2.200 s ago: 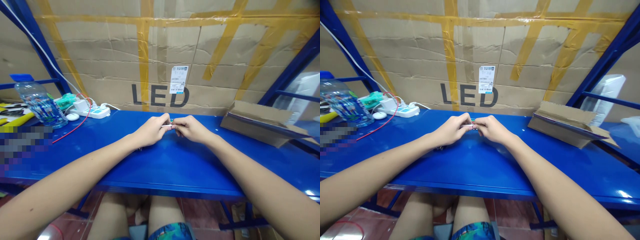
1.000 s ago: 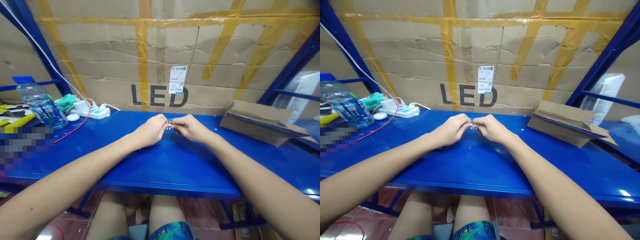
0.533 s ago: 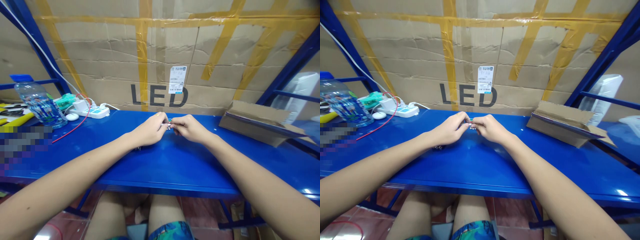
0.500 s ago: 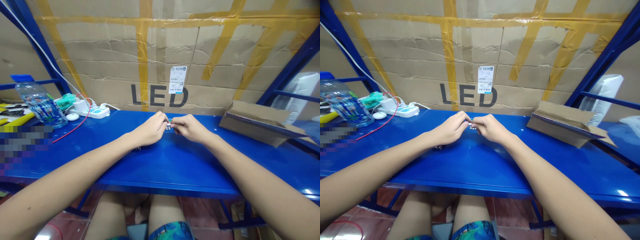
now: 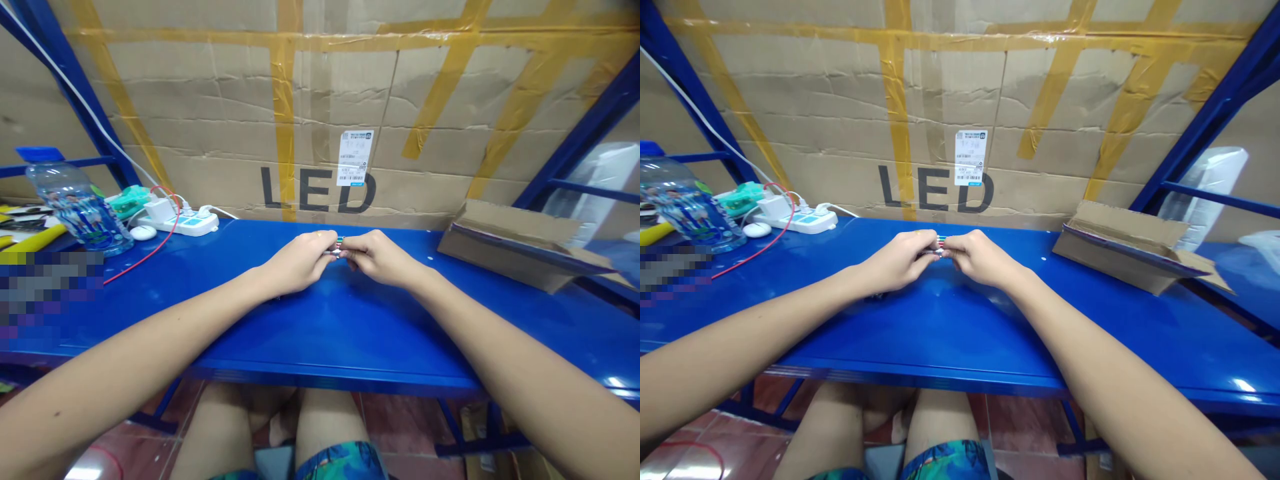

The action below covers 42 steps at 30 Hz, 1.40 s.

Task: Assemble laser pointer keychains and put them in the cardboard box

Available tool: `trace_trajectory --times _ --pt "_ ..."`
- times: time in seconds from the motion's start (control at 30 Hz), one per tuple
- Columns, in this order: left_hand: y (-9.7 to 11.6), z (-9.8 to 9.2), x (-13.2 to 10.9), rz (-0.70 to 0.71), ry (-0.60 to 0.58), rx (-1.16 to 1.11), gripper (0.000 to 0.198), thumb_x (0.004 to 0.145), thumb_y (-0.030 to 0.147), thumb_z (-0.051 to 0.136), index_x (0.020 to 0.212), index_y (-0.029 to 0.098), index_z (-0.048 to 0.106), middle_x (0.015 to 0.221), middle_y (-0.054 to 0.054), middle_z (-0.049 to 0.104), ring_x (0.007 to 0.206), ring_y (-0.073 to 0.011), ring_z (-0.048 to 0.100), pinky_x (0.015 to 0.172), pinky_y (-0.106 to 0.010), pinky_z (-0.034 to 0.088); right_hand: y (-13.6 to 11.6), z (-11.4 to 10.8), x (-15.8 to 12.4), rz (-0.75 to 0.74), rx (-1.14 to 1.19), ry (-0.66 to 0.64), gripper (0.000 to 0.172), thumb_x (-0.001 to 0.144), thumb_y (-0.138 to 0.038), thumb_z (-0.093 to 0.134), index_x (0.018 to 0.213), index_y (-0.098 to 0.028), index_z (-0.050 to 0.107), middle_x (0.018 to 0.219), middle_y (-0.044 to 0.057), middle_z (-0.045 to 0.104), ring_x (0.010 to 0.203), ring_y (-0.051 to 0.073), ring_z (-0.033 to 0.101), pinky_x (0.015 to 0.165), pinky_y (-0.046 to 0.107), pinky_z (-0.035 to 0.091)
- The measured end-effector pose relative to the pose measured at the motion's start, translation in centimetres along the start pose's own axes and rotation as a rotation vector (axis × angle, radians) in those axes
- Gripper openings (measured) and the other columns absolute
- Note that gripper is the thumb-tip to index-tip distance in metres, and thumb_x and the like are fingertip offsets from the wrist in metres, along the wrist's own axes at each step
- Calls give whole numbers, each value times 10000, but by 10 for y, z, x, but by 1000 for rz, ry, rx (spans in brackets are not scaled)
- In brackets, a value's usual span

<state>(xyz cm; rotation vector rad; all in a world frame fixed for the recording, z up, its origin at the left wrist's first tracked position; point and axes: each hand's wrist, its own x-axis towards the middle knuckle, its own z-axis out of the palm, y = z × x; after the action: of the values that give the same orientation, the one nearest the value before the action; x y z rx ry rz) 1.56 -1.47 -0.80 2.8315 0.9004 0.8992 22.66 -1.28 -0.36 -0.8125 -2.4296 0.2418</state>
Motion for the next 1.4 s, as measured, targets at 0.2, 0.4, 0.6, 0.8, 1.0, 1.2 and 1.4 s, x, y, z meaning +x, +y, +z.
trace_trajectory --times 0.2,0.4,0.6,0.8,1.0,1.2,1.4 --pt "0 3 4 -54 59 20 93 944 246 484 905 174 527 964 -88 588 907 -211 578 829 -369 485 -2 -2 0 -1 -43 24 227 902 -169 466 714 -169 593 587 9 586 541 118 473 583 250 324" --pt "-3 4 8 -69 -15 -27 259 987 206 359 851 171 576 983 -98 622 1026 -231 577 933 -405 473 0 -5 -1 -37 -116 32 228 883 -144 442 733 -167 612 640 37 611 557 126 474 599 260 327" --pt "2 0 1 -147 -30 -70 87 945 244 523 873 196 512 790 -22 650 694 -176 584 600 -301 381 1 -3 0 -21 -73 16 220 852 -97 460 687 -167 588 602 16 590 545 115 450 585 254 313" --pt "3 1 0 -32 13 -25 63 940 215 505 886 186 495 860 -45 638 759 -180 591 661 -306 421 -2 -4 0 23 16 -19 248 908 -194 489 672 -169 558 584 -2 591 541 107 484 564 233 319" --pt "2 5 6 -40 22 43 277 1003 223 350 911 147 601 995 -113 622 1017 -229 586 928 -396 478 -1 -6 1 -20 -73 41 233 884 -156 474 664 -173 547 558 -7 550 529 106 446 571 243 305" --pt "-2 3 5 -108 -116 75 259 1003 230 415 954 131 649 982 -123 697 925 -247 658 834 -385 507 1 -2 0 -25 -24 -4 226 844 -99 452 682 -170 593 566 1 570 561 121 485 610 247 337" --pt "-1 0 2 -50 -88 161 255 1012 250 424 994 124 645 1017 -134 718 940 -262 685 823 -384 519 1 -1 -1 93 73 -18 271 935 -243 471 710 -165 600 586 3 602 558 121 512 593 245 342"
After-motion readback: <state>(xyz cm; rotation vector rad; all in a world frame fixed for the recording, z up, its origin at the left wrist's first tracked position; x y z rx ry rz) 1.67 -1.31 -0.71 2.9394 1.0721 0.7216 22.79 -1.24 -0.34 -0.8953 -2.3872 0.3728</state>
